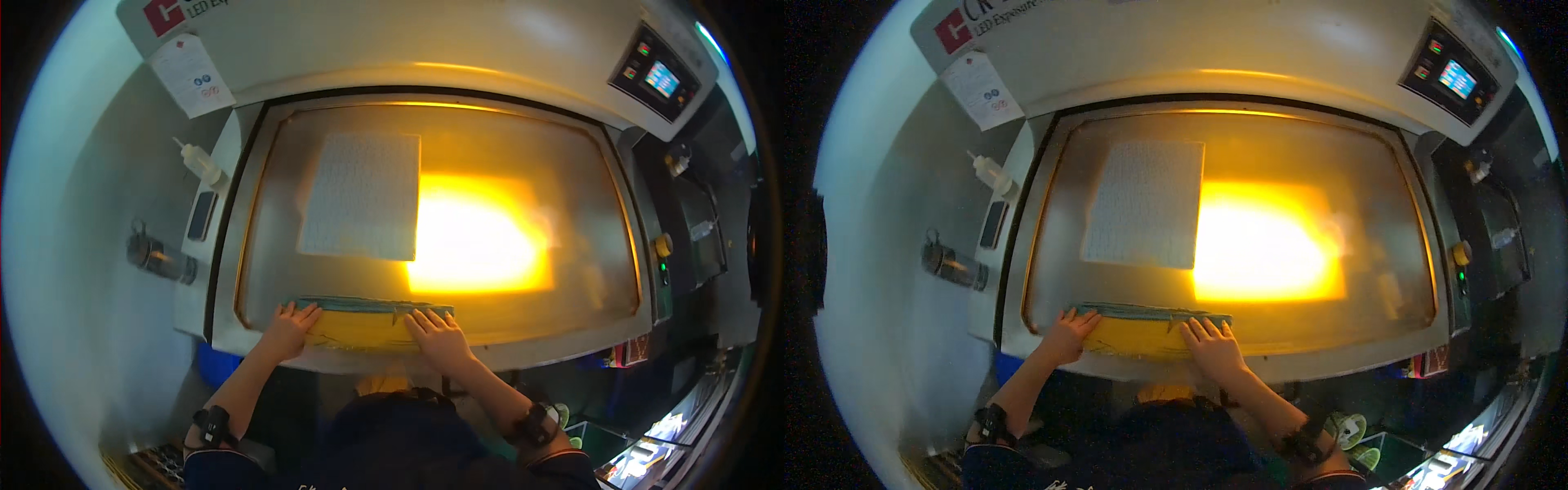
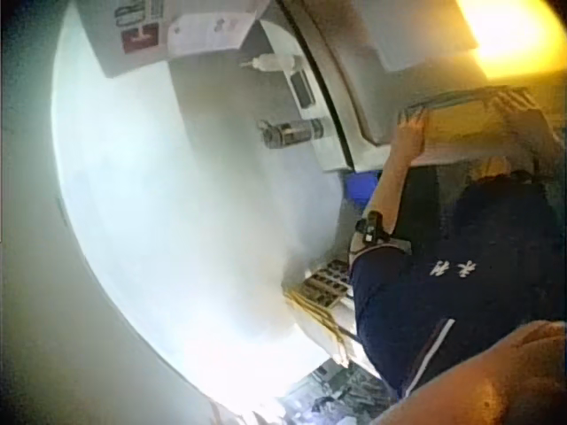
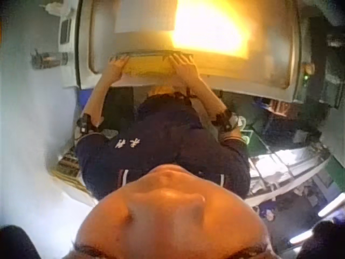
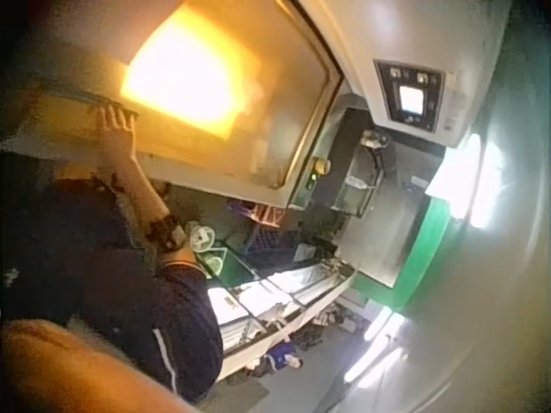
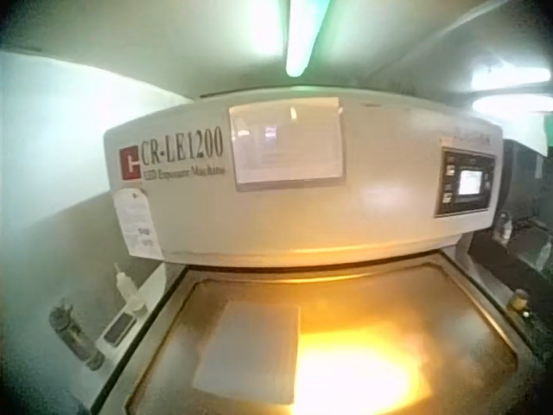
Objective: Placing PCB panels into an exposure machine, aligning them with a strip, and starting the process.
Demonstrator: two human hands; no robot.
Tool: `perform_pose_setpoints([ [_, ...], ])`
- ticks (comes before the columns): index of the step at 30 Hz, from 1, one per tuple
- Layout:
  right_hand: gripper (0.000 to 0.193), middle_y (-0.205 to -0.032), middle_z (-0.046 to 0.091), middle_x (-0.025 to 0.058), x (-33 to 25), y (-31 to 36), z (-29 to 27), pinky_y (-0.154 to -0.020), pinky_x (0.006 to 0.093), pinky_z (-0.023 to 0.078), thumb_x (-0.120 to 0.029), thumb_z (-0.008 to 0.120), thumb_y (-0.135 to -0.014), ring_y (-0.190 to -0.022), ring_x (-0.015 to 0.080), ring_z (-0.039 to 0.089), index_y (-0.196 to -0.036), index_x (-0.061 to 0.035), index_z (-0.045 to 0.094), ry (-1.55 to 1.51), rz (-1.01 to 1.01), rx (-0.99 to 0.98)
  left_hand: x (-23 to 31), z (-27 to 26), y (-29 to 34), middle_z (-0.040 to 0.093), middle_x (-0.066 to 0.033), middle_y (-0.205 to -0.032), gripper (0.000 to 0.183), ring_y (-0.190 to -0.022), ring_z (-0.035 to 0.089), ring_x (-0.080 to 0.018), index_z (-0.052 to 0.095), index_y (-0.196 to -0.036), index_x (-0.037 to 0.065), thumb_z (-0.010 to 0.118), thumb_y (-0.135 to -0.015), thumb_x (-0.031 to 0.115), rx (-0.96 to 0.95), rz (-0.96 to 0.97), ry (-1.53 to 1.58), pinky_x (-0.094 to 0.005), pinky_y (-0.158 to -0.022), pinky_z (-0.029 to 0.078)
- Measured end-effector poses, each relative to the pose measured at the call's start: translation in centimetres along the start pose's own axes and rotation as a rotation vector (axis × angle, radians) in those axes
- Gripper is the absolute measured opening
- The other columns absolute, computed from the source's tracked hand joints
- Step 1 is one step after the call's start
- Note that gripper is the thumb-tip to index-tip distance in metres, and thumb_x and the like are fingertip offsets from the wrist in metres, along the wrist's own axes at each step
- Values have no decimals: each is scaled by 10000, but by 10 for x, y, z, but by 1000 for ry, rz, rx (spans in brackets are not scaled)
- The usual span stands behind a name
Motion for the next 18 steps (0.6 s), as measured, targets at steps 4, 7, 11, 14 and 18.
perform_pose_setpoints([
  [4, 614, -1447, 484, 118, 48, -104, -33, -1081, 536, 357, -165, 662, -814, -1339, 308, 454, -1398, -103, 480, -52, -27, 194, -67, -45, -92, 438, -61, -1506, 795, -1304, 444, -433, 399, -1480, 161, 760, -772, 149, 68, -24, 26, -643, -1086, 306],
  [7, 703, -1411, 514, 96, 111, -220, -57, -1050, 497, 361, -171, 736, -726, -1293, 283, 486, -1387, -128, 497, 86, -42, 119, -137, -87, -192, 444, -65, -1503, 725, -1314, 445, -434, 407, -1473, 191, 711, -815, 172, 28, -68, 175, -618, -1097, 317],
  [11, 653, -1441, 490, 107, 199, -379, -89, -1062, 529, 388, -110, 648, -782, -1300, 308, 489, -1410, -143, 470, 218, -19, 165, -232, -134, -341, 512, -95, -1429, 637, -1265, 515, -366, 465, -1424, 197, 624, -834, 19, 188, -127, 348, -482, -1079, 415],
  [14, 685, -1505, 431, 93, 245, -456, -107, -1097, 526, 367, -212, 669, -798, -1359, 320, 445, -1443, -185, 440, 155, 39, 299, -272, -160, -414, 552, -75, -1387, 631, -1236, 538, -358, 510, -1379, 200, 601, -813, -66, 453, -114, 178, -454, -1043, 455],
  [18, 779, -1515, 413, 105, 250, -472, -107, -1105, 536, 360, -153, 690, -748, -1356, 327, 436, -1473, -164, 404, 146, 65, 302, -280, -163, -433, 544, -64, -1399, 678, -1274, 508, -342, 509, -1388, 226, 636, -791, -69, 427, -115, 193, -489, -1062, 434],
])
Point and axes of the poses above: each hand's wrist, its own y-axis away from the middle knuckle, its own z-axis out of the palm, x = y × z, the point moved 5 cm from there along -y, towards the middle knuckle
